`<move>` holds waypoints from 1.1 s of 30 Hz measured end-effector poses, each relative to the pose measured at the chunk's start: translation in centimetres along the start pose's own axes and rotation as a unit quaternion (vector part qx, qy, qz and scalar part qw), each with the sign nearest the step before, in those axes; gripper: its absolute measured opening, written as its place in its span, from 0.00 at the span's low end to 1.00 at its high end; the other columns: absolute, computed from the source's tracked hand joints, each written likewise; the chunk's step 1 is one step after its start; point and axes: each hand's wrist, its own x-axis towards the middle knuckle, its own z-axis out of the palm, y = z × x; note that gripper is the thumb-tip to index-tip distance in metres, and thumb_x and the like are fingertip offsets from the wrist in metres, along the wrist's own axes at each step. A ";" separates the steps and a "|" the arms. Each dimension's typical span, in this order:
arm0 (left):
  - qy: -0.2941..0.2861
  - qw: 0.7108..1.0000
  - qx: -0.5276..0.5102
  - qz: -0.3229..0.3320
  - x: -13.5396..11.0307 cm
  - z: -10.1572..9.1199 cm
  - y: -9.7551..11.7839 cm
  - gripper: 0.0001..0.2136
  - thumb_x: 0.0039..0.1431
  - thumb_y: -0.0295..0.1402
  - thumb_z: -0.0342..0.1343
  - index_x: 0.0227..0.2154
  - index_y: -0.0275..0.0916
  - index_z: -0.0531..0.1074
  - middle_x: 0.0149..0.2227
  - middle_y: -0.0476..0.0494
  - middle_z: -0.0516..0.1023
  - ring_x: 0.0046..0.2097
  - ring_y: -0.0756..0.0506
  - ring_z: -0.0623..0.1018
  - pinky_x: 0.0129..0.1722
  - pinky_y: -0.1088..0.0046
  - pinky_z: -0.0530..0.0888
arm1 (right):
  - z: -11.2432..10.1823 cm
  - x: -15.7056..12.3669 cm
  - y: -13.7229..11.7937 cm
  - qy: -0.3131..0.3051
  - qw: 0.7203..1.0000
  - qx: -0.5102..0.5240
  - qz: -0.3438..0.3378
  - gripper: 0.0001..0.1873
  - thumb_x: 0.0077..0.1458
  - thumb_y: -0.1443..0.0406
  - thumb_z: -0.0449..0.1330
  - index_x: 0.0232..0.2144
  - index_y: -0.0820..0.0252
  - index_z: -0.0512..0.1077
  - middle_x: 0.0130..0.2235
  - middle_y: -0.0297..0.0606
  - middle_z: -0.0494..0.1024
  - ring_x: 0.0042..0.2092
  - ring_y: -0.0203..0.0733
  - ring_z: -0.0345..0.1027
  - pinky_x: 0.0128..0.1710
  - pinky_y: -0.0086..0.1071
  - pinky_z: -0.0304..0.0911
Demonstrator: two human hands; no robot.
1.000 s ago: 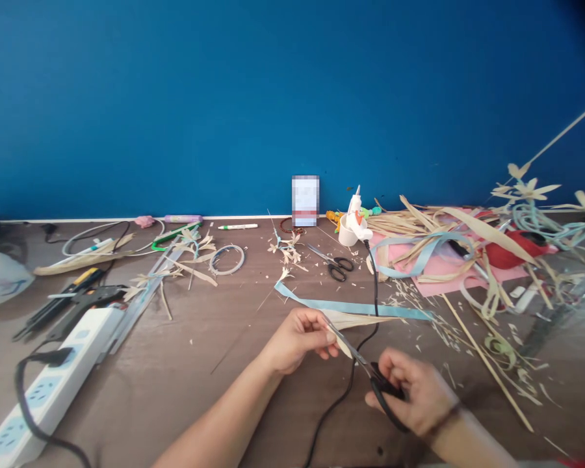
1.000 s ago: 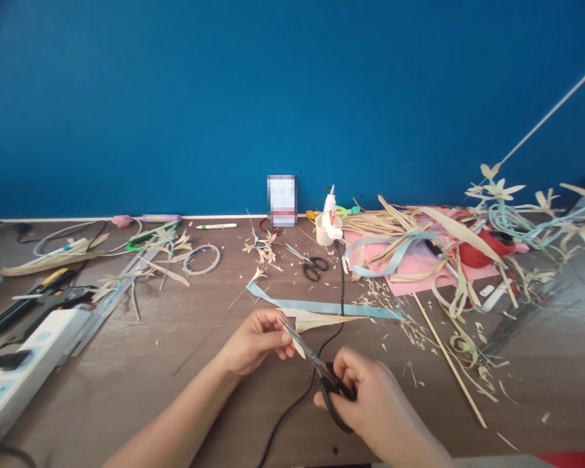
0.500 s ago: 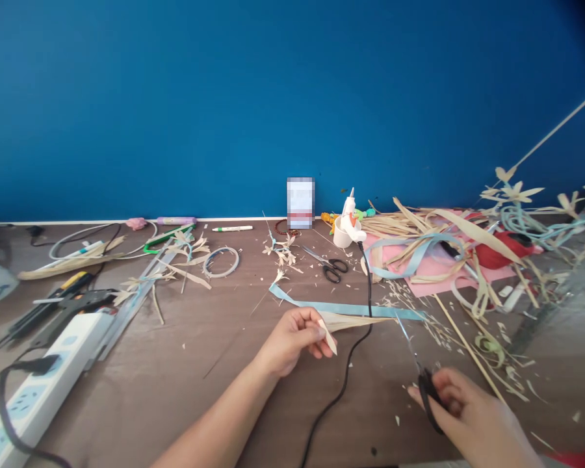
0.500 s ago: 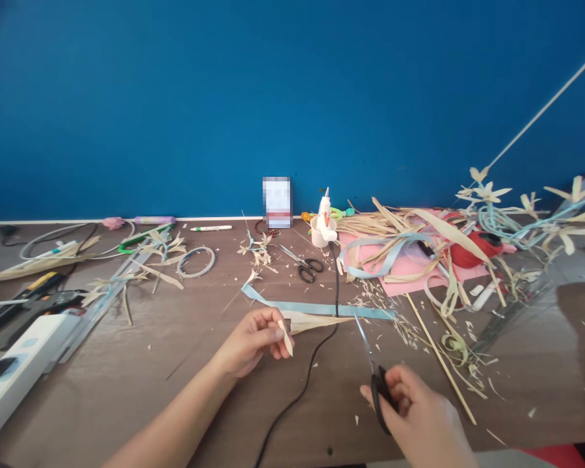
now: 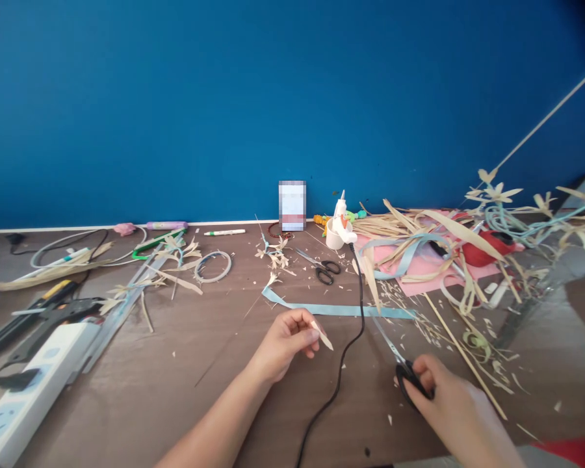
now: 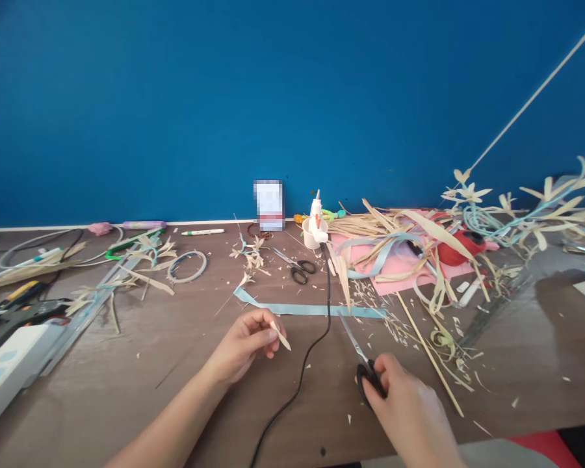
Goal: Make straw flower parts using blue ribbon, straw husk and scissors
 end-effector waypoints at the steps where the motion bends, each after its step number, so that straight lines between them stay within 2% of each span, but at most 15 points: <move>1: 0.002 1.000 0.002 0.001 0.0 0.0 0.0 0.08 0.43 0.32 0.58 0.22 0.34 0.65 0.24 0.48 0.71 0.22 0.54 0.68 0.21 0.80 0.65 | 0.1 0.2 -0.2 -0.003 1.000 -0.004 -0.009 0.07 0.44 0.58 0.53 0.25 0.54 0.61 0.19 0.28 0.69 0.21 0.38 0.66 0.21 0.26 0.51; 6: 0.013 1.000 0.012 -0.003 0.2 -0.2 -0.2 0.08 0.44 0.32 0.58 0.22 0.34 0.65 0.20 0.49 0.69 0.21 0.55 0.66 0.21 0.80 0.64 | -0.5 1.4 -1.6 -0.054 0.997 -0.021 -0.051 0.05 0.41 0.64 0.55 0.23 0.55 0.60 0.22 0.30 0.70 0.22 0.36 0.63 0.22 0.26 0.49; 9: 0.015 1.000 0.012 0.006 0.3 -0.3 -0.4 0.07 0.46 0.32 0.57 0.23 0.34 0.65 0.20 0.49 0.69 0.21 0.55 0.66 0.20 0.80 0.64 | -2.4 2.0 -1.6 -0.122 0.988 0.018 -0.089 0.08 0.38 0.66 0.58 0.26 0.55 0.63 0.22 0.29 0.70 0.25 0.36 0.64 0.24 0.25 0.50; 11: 0.016 1.000 0.008 0.011 0.3 -0.4 -0.5 0.07 0.46 0.31 0.57 0.24 0.35 0.65 0.19 0.51 0.68 0.20 0.55 0.65 0.20 0.81 0.63 | -4.0 2.4 -0.7 -0.129 0.985 0.061 -0.100 0.07 0.42 0.63 0.57 0.28 0.54 0.65 0.23 0.29 0.71 0.25 0.36 0.64 0.25 0.25 0.52; 13: 0.023 1.000 0.002 0.015 0.4 -0.4 -0.6 0.07 0.46 0.31 0.57 0.27 0.35 0.65 0.19 0.52 0.67 0.20 0.56 0.64 0.20 0.81 0.62 | -5.4 2.7 0.8 -0.073 0.995 0.061 -0.043 0.07 0.48 0.59 0.52 0.28 0.54 0.65 0.23 0.30 0.72 0.25 0.36 0.65 0.25 0.26 0.54; 15: 0.031 0.999 -0.001 0.015 0.4 -0.3 -0.5 0.08 0.46 0.30 0.57 0.30 0.35 0.66 0.20 0.53 0.66 0.20 0.56 0.64 0.20 0.81 0.62 | -6.1 2.9 2.7 -0.014 0.998 -0.002 0.059 0.11 0.51 0.57 0.48 0.26 0.54 0.65 0.23 0.32 0.73 0.25 0.39 0.66 0.24 0.28 0.53; 16: 0.031 0.999 -0.002 0.014 0.4 -0.2 -0.5 0.08 0.46 0.30 0.57 0.31 0.35 0.66 0.20 0.53 0.66 0.20 0.56 0.64 0.20 0.81 0.62 | -6.1 2.9 3.6 -0.008 0.994 -0.041 0.100 0.11 0.51 0.57 0.48 0.25 0.54 0.65 0.24 0.33 0.74 0.26 0.41 0.67 0.24 0.29 0.52; 18: 0.029 0.999 0.000 0.013 0.3 -0.1 -0.4 0.07 0.47 0.31 0.56 0.29 0.36 0.65 0.21 0.52 0.67 0.21 0.56 0.64 0.20 0.81 0.63 | -5.7 2.9 5.0 -0.023 0.984 -0.105 0.139 0.10 0.50 0.58 0.48 0.24 0.54 0.64 0.28 0.36 0.75 0.29 0.44 0.69 0.22 0.29 0.51; 22: 0.051 0.998 0.013 0.027 0.2 0.2 -0.1 0.06 0.45 0.30 0.57 0.24 0.35 0.65 0.24 0.50 0.69 0.23 0.55 0.66 0.21 0.81 0.64 | -4.5 2.6 5.9 -0.036 0.978 -0.153 0.137 0.08 0.50 0.61 0.46 0.26 0.56 0.63 0.32 0.41 0.75 0.32 0.46 0.70 0.24 0.30 0.52; 25: 0.048 0.999 0.010 0.021 0.2 0.3 0.0 0.06 0.45 0.31 0.57 0.23 0.36 0.65 0.20 0.52 0.68 0.19 0.56 0.64 0.19 0.81 0.62 | -4.5 2.5 5.8 -0.060 0.975 -0.161 0.144 0.08 0.50 0.63 0.45 0.24 0.55 0.62 0.29 0.40 0.75 0.32 0.47 0.70 0.24 0.31 0.52; 29: 0.032 0.999 0.000 -0.012 0.0 0.4 0.0 0.07 0.45 0.32 0.57 0.23 0.36 0.64 0.19 0.50 0.72 0.18 0.54 0.67 0.19 0.80 0.62 | -6.3 1.9 6.6 -0.084 0.970 -0.168 0.152 0.06 0.48 0.63 0.46 0.23 0.55 0.61 0.25 0.39 0.74 0.29 0.49 0.70 0.23 0.31 0.50; 33: 0.053 0.998 -0.012 -0.020 -0.1 0.5 0.2 0.09 0.42 0.32 0.59 0.22 0.35 0.64 0.22 0.47 0.75 0.20 0.53 0.71 0.22 0.80 0.65 | -9.2 0.2 9.1 -0.075 0.977 -0.146 0.139 0.03 0.46 0.67 0.48 0.23 0.54 0.59 0.22 0.36 0.72 0.27 0.45 0.69 0.23 0.30 0.50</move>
